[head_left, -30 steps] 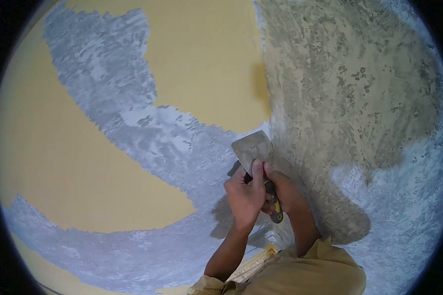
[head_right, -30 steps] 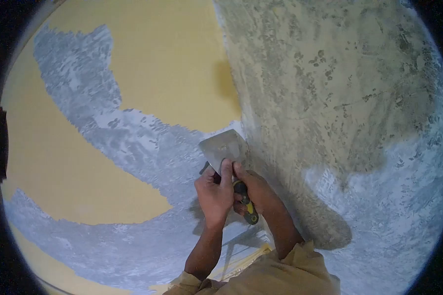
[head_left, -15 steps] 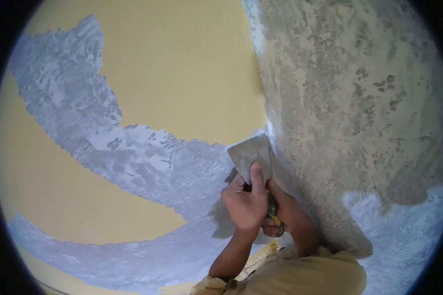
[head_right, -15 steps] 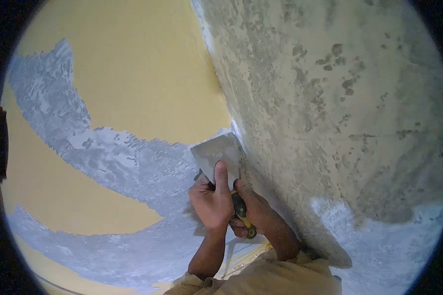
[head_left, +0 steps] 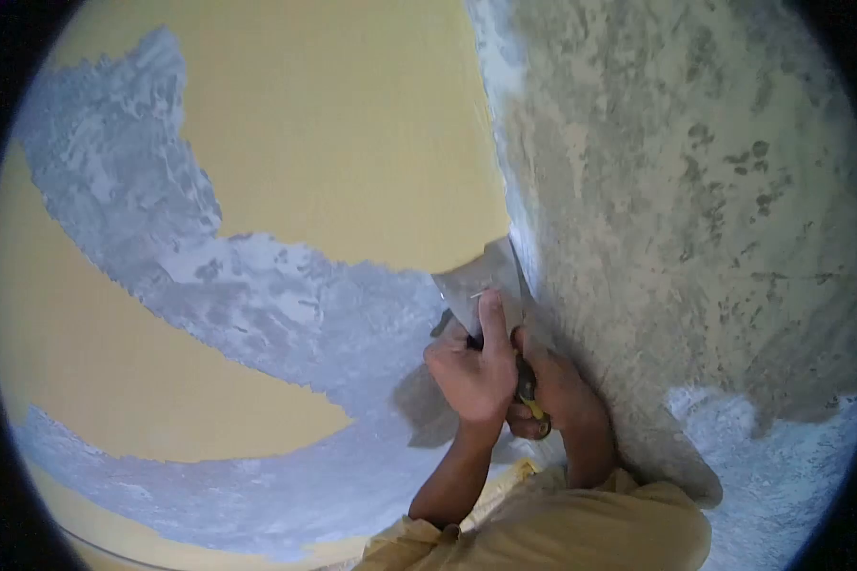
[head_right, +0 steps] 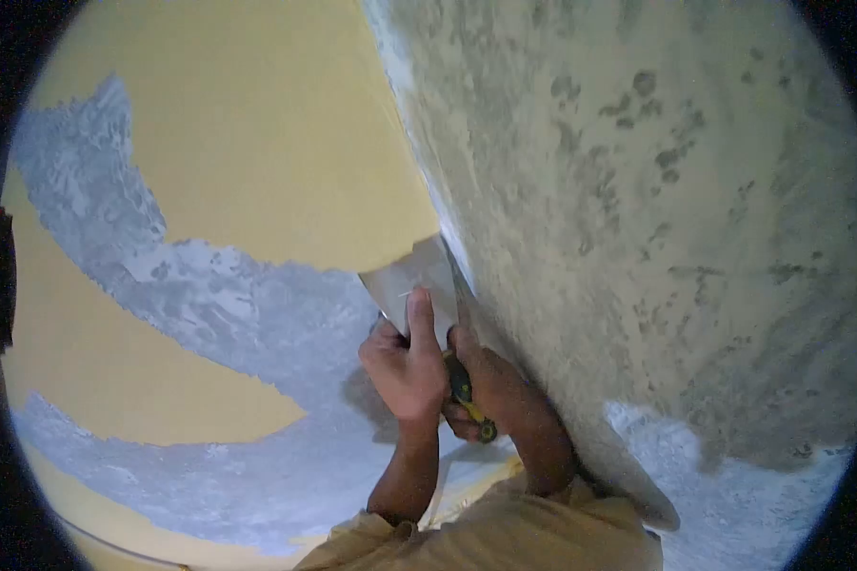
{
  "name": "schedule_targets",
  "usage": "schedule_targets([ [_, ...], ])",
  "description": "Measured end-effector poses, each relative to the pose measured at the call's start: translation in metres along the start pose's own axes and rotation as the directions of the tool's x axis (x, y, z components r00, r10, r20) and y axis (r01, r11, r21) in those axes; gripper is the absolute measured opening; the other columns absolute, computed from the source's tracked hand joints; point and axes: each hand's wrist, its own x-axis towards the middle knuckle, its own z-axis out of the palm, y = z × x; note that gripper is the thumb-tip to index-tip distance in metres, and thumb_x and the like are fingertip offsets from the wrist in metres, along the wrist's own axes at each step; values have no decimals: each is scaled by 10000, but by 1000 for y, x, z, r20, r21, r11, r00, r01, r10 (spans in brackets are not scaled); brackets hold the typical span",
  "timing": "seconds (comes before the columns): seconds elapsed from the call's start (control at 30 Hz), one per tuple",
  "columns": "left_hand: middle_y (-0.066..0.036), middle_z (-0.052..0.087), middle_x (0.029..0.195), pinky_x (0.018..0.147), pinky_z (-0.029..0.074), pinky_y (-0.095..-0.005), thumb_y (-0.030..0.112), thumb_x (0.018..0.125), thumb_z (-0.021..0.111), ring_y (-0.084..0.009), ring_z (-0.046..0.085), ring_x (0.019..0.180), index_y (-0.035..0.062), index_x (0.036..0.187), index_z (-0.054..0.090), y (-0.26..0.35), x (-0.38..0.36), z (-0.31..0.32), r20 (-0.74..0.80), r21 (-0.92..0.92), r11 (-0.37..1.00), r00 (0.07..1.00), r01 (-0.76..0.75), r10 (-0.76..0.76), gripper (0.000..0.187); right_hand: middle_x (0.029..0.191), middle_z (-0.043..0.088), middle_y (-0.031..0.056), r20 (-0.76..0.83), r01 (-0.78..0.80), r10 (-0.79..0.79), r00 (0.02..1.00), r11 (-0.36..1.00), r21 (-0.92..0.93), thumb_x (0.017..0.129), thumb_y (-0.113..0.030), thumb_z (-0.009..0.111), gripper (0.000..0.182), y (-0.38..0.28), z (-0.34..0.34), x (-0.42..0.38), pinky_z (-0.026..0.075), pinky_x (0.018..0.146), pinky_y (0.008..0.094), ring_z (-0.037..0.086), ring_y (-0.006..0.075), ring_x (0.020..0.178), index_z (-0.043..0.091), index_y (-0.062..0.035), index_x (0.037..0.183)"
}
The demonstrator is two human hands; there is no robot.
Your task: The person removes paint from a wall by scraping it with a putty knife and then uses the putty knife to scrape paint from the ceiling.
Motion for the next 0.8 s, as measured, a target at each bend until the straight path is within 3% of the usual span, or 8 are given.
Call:
schedule_targets([
  [0.07, -47, 553, 520, 464, 372, -267, 186, 879, 591, -46, 440, 532, -62, 687, 592, 10, -3, 1, -23, 39, 999, 1000, 20, -19, 314, 445, 359, 38, -89, -108, 120, 989, 986, 124, 940, -512, 248, 546, 1, 4, -3, 291, 325, 314, 355, 167, 317, 422, -86, 646],
  [0.17, -46, 558, 523, 461, 370, -264, 187, 878, 592, -51, 444, 530, -60, 690, 604, 20, -1, -4, 56, 68, 992, 992, 106, -110, 311, 447, 369, 39, -50, -128, 137, 989, 980, 154, 942, -510, 247, 551, -5, 4, -13, 293, 329, 313, 355, 163, 319, 421, -81, 644],
  [0.27, -39, 557, 523, 454, 360, -260, 192, 882, 589, -47, 443, 529, -51, 671, 610, -1, -2, -11, 41, 121, 991, 998, -51, 47, 323, 447, 375, 43, -70, -142, 158, 985, 972, 185, 938, -524, 258, 560, 21, 3, 2, 290, 326, 315, 354, 165, 314, 423, -77, 645],
  [0.4, -38, 611, 647, 550, 406, -261, 204, 875, 598, -62, 479, 624, -60, 768, 629, -11, -18, -13, -14, -45, 999, 999, 29, -29, 287, 451, 381, 39, 25, -247, 247, 969, 945, 213, 934, -543, 266, 566, 24, 3, -10, 297, 324, 311, 355, 163, 315, 429, -83, 646],
  [0.47, -22, 606, 647, 543, 403, -260, 190, 882, 593, -58, 474, 618, -43, 775, 637, 6, -12, -13, 46, 126, 974, 980, 187, -194, 260, 456, 383, 41, 120, -210, 180, 976, 924, 319, 932, -553, 263, 570, 17, -1, -9, 305, 326, 310, 353, 165, 315, 429, -86, 651],
  [0.57, -16, 600, 642, 538, 400, -258, 185, 887, 589, -57, 476, 612, -36, 779, 641, 4, -10, -14, 71, 111, 974, 976, 199, -207, 251, 459, 380, 43, 209, -288, 222, 952, 881, 375, 936, -546, 262, 561, 19, -7, -4, 303, 324, 308, 347, 162, 316, 432, -89, 659],
  [0.67, -5, 503, 479, 424, 331, -256, 194, 884, 597, -36, 399, 477, -39, 627, 592, 11, -6, -13, 51, 114, 991, 995, 75, -81, 347, 460, 379, 44, 250, -296, 207, 946, 863, 409, 932, -553, 272, 566, 20, -6, -2, 300, 325, 310, 345, 161, 315, 441, -86, 662],
  [0.8, -2, 497, 474, 421, 322, -247, 191, 884, 597, -39, 382, 461, -29, 628, 595, 7, 3, -7, 51, 6, 996, 995, 87, -87, 338, 453, 372, 42, 234, -251, 169, 957, 887, 386, 931, -559, 264, 579, 11, -3, 1, 302, 327, 310, 342, 159, 315, 444, -83, 657],
])
